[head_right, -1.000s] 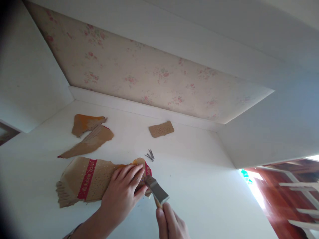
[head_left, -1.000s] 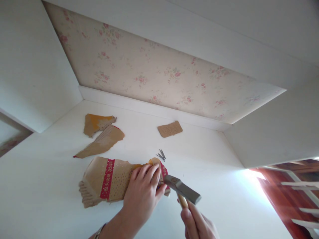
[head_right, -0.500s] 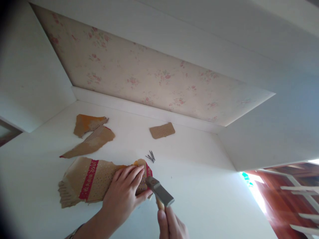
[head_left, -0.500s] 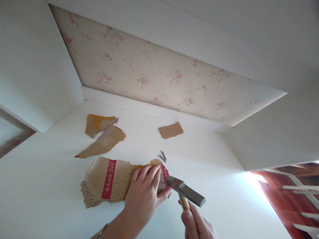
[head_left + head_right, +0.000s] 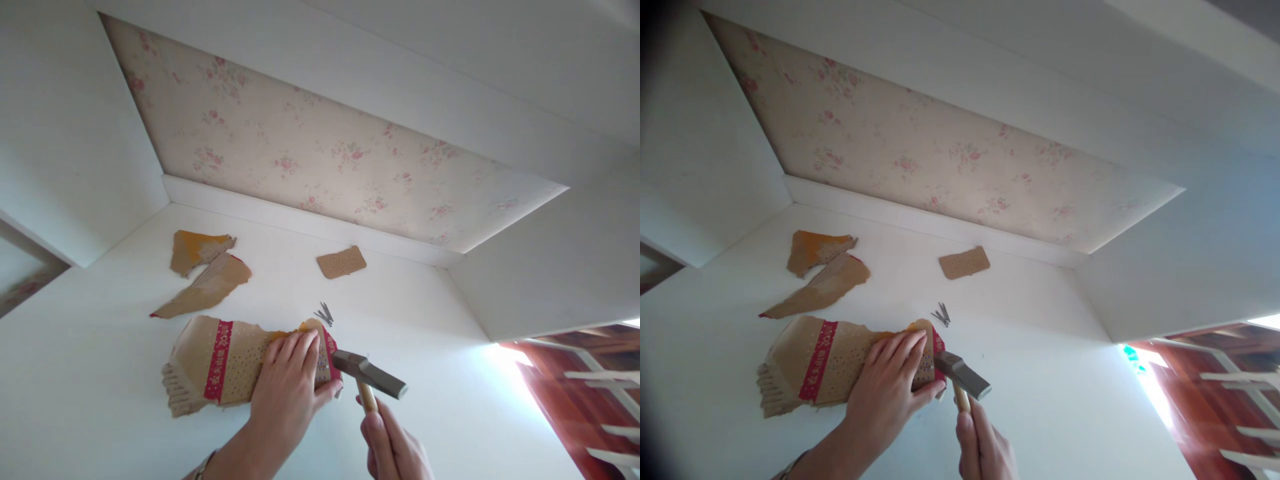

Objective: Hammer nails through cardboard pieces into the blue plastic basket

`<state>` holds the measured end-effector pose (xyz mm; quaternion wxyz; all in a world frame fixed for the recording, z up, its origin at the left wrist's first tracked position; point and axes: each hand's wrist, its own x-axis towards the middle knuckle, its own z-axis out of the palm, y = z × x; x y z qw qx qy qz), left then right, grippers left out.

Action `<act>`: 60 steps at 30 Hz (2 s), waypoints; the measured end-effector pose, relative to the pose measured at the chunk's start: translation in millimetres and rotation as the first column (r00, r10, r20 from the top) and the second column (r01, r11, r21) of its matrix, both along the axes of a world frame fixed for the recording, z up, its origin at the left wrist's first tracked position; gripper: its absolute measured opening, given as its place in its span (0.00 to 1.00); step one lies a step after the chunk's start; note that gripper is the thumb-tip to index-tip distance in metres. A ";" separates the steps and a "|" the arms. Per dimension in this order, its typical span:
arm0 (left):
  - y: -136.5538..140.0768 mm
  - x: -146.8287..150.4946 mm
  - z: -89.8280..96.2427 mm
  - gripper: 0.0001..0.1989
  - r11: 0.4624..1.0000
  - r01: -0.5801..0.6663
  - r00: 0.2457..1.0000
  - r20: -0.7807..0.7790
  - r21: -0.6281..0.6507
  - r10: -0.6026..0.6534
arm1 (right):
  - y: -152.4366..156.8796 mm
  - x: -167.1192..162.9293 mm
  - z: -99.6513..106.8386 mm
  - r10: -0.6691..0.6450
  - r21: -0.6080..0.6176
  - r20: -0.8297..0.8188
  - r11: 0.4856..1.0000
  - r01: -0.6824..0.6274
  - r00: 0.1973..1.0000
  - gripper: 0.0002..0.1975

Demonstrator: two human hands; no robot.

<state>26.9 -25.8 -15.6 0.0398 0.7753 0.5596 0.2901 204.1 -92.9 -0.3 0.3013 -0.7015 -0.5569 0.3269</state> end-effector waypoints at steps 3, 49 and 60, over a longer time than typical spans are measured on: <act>-0.1 0.1 -0.1 0.28 1.000 0.012 1.000 -0.004 0.007 -0.012 | -0.3 -1.5 0.9 0.041 0.009 -0.020 0.999 -0.041 0.999 0.27; 3.0 -0.9 -2.7 0.26 0.993 0.007 1.000 -0.027 0.122 -0.004 | 97.3 85.8 -26.5 0.072 0.026 0.691 0.992 -0.124 0.719 0.16; 4.1 0.5 -2.8 0.25 0.987 0.003 1.000 -0.003 0.163 -0.002 | 152.0 -9.2 -49.2 0.271 0.089 0.614 0.909 -0.407 0.741 0.07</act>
